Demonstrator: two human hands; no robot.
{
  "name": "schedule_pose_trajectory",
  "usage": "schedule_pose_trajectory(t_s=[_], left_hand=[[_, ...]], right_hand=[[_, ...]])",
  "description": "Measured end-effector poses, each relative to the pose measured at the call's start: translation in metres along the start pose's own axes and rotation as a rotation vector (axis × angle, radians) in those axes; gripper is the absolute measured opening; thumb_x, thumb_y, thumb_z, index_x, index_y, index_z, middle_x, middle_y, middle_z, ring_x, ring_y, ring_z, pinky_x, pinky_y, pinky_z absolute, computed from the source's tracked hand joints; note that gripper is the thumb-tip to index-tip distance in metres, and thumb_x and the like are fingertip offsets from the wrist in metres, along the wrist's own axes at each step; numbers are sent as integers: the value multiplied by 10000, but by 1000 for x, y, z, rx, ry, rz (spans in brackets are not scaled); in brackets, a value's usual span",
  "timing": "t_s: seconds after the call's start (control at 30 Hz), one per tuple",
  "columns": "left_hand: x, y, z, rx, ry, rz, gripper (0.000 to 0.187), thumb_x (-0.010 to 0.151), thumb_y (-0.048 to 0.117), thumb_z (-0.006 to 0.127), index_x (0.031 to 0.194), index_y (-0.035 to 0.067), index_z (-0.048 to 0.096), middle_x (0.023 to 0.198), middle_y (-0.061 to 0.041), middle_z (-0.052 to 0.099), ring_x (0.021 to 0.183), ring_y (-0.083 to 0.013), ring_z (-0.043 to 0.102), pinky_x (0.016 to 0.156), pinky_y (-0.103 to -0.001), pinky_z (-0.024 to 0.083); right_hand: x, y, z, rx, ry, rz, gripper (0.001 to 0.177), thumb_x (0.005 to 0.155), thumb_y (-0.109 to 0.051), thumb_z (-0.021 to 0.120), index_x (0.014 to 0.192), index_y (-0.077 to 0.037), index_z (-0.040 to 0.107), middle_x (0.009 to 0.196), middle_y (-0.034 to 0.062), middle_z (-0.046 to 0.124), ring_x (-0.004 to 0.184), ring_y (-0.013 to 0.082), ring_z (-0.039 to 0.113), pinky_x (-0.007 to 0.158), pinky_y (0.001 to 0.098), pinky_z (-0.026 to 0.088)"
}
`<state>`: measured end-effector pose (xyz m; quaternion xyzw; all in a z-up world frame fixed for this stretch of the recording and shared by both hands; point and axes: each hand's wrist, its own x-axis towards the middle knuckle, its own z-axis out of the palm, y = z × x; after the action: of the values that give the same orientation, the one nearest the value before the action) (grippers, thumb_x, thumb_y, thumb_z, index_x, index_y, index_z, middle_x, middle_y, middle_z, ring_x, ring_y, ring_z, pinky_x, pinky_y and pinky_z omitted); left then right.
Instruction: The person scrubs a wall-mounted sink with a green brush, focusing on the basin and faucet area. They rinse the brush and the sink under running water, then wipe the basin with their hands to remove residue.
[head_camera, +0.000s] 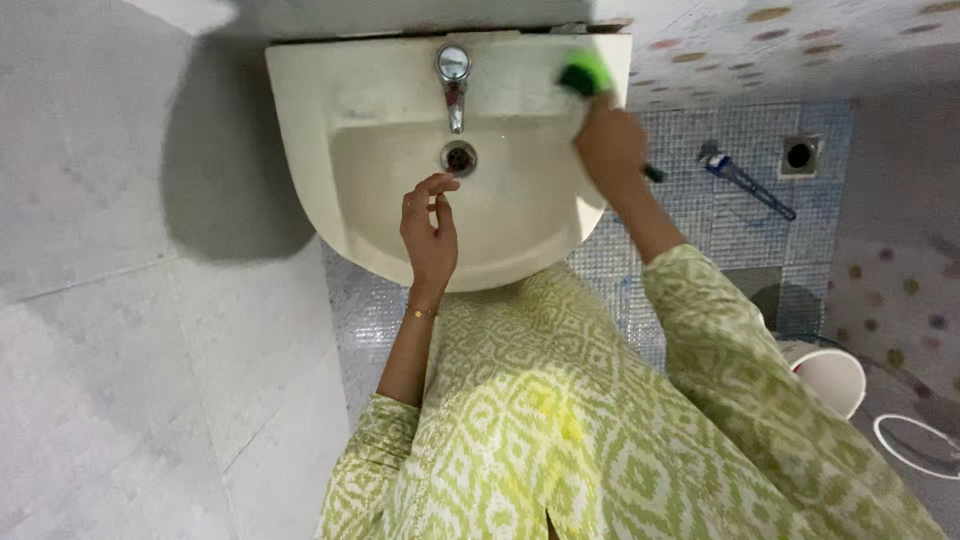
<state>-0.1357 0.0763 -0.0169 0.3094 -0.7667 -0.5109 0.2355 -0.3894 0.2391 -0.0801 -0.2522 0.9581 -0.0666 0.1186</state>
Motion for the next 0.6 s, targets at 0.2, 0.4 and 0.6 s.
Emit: schedule_pose_trajectory(t_s=[0.2,0.4,0.6], left_hand=[[12,0,15,-16,-18,32,324,989,-82,539,1219,113,658,1153,-3,742,1055,-155,656,834,-319,527],[11,7,25,-5,-118,32,344,991,-74,538,1258,117,646,1142,8,738,1067,-157,635,854,-314,549],[14,5,28,-26,-154,38,338,1008,-69,537,1262,123,650,1144,-3,733,1081,-147,667,833,-320,527]], right_hand=[[42,13,16,75,230,76,239,1017,-166,558,1122,48,574,815,253,698,706,407,702,577,522,567],[28,-85,30,207,-58,13,289,997,-98,498,1238,58,535,694,159,648,506,248,610,440,450,555],[-16,-41,24,0,121,-213,160,946,-146,585,1030,-10,597,744,121,625,496,201,585,434,403,524]])
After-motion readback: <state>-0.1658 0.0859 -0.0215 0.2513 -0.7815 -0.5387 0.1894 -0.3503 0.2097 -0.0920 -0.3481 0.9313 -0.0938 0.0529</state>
